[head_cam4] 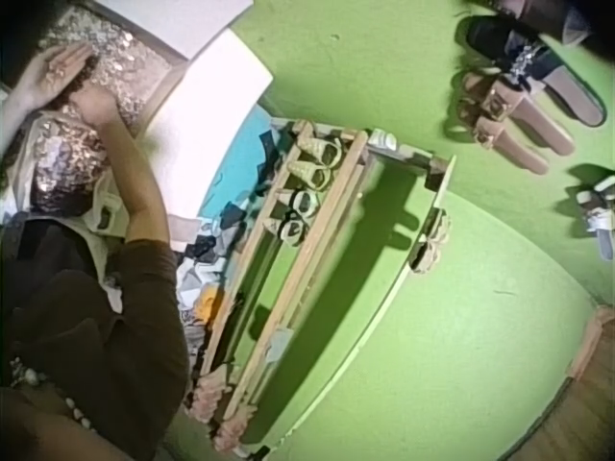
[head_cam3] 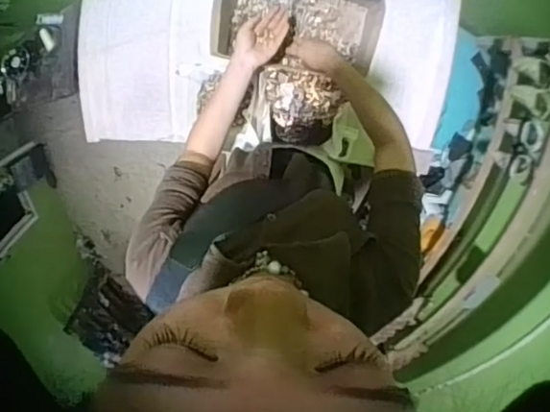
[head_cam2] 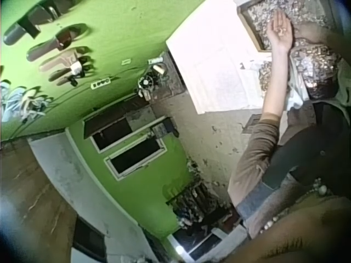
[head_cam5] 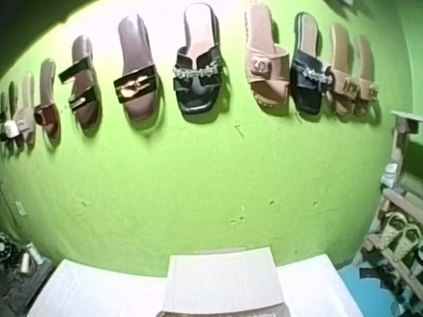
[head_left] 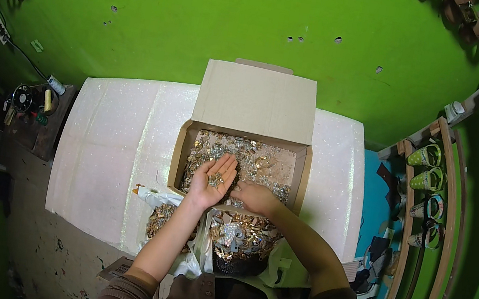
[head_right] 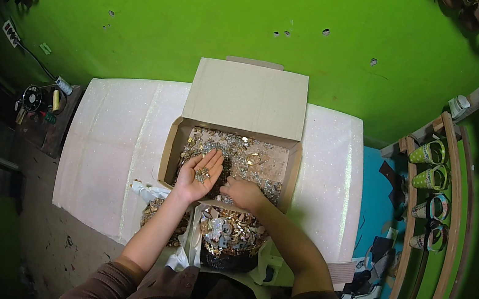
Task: Sorting and inspecting small metal decorative components for shoes.
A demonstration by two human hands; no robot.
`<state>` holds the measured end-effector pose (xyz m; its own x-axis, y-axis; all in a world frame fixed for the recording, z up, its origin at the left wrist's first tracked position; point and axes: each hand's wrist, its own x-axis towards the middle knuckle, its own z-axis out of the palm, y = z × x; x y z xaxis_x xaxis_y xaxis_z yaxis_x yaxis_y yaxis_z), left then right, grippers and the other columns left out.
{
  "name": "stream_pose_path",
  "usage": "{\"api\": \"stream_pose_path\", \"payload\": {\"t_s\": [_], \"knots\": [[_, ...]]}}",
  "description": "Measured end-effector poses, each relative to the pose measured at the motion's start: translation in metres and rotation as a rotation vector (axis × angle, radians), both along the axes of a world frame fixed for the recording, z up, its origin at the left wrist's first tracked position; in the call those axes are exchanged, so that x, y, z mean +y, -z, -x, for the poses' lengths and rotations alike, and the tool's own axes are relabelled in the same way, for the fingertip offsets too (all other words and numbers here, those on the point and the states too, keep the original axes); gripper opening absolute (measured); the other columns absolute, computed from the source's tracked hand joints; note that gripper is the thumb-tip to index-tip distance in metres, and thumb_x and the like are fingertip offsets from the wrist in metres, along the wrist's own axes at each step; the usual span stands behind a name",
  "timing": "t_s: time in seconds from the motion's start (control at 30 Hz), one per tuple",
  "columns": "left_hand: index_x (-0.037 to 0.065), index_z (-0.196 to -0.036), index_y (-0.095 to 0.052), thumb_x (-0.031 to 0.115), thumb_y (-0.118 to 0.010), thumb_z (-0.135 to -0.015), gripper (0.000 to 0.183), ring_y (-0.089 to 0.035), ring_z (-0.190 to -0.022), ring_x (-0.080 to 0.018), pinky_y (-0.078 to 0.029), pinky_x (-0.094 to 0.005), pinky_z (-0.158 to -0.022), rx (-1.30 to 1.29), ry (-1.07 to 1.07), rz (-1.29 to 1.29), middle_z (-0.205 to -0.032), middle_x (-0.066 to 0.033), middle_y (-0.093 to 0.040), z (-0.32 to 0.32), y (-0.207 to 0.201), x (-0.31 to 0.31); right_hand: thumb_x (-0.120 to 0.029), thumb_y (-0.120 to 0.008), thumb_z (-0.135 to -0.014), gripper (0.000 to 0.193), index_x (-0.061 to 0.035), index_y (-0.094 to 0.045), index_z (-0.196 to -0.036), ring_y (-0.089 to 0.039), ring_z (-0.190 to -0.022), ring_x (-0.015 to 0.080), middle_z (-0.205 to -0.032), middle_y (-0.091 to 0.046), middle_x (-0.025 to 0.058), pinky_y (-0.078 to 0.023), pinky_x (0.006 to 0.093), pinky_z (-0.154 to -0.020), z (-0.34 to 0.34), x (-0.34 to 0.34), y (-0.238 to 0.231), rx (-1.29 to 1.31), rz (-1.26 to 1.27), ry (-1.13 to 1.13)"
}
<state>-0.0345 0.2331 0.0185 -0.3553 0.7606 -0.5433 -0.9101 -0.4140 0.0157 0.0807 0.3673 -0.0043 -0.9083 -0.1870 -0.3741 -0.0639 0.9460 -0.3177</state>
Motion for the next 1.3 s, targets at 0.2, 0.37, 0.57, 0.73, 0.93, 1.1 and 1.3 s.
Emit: {"api": "stream_pose_path", "payload": {"t_s": [0.2,0.37,0.57,0.73,0.93,1.1,1.3], "knots": [[-0.001,-0.122,-0.053,0.019,-0.035,-0.097,0.037,-0.051,-0.12,-0.0251,-0.045,-0.0386,-0.098,-0.004,-0.004,0.009,-0.128,-0.0128,-0.054,0.001,0.002,-0.002,-0.013,-0.057,-0.081,0.024,-0.0146,-0.063,-0.104,-0.06,-0.095,0.0301,-0.104,-0.056,0.0131,-0.052,0.0395,-0.079,-0.002,0.003,0.011,0.062,0.025,0.022],[-0.001,-0.123,-0.052,0.02,-0.034,-0.097,0.038,-0.051,-0.12,-0.0254,-0.044,-0.0388,-0.099,0.011,0.01,-0.017,-0.129,-0.0131,-0.054,0.0,0.003,-0.001,-0.004,-0.061,-0.074,0.026,-0.0075,-0.06,-0.1,-0.062,-0.088,0.0305,-0.094,-0.06,0.0155,-0.052,0.0361,-0.079,0.004,0.026,0.017,-0.022,0.311,0.138],[-0.001,-0.122,-0.053,0.019,-0.034,-0.097,0.037,-0.052,-0.118,-0.0248,-0.045,-0.0386,-0.099,0.02,0.006,0.028,-0.128,-0.0125,-0.055,-0.003,-0.001,-0.002,-0.002,-0.059,-0.083,0.014,-0.0022,-0.057,-0.097,-0.062,-0.083,0.0118,-0.087,-0.06,0.0054,-0.056,0.0242,-0.065,0.014,0.045,-0.034,-0.247,0.892,0.588],[-0.002,-0.124,-0.049,0.018,-0.035,-0.096,0.037,-0.052,-0.117,-0.0226,-0.046,-0.037,-0.098,0.007,0.028,0.027,-0.125,-0.0129,-0.055,-0.015,-0.003,0.005,-0.002,-0.062,-0.081,0.015,0.0004,-0.056,-0.094,-0.062,-0.073,0.0117,-0.089,-0.059,0.0062,-0.053,0.0228,-0.062,0.027,0.045,-0.076,-0.092,1.056,0.6],[0.013,-0.11,-0.054,0.028,-0.043,-0.096,0.024,-0.056,-0.1,-0.0212,-0.051,-0.0372,-0.087,0.017,0.109,0.17,-0.108,-0.0081,-0.055,-0.033,0.006,0.014,-0.015,-0.066,-0.072,0.023,-0.007,-0.065,-0.093,-0.063,-0.083,0.0284,-0.093,-0.064,0.0144,-0.049,0.0355,-0.077,0.041,0.014,-0.103,0.042,0.545,0.3],[0.013,-0.108,-0.054,0.032,-0.044,-0.095,0.025,-0.054,-0.099,-0.019,-0.05,-0.036,-0.088,-0.023,0.086,0.037,-0.111,-0.0061,-0.053,-0.034,0.008,0.009,-0.01,-0.064,-0.071,0.028,-0.0079,-0.066,-0.099,-0.059,-0.095,0.0334,-0.099,-0.064,0.0143,-0.047,0.0398,-0.084,0.04,-0.009,-0.112,0.087,0.323,0.2],[0.012,-0.099,-0.053,0.028,-0.046,-0.094,0.019,-0.054,-0.1,-0.0179,-0.049,-0.035,-0.089,0.01,-0.005,0.069,-0.107,-0.0056,-0.054,-0.028,0.011,-0.003,-0.004,-0.06,-0.074,0.026,-0.0055,-0.066,-0.1,-0.06,-0.093,0.0337,-0.1,-0.064,0.0143,-0.048,0.0391,-0.083,0.031,-0.02,-0.127,0.198,0.423,0.22]]}}
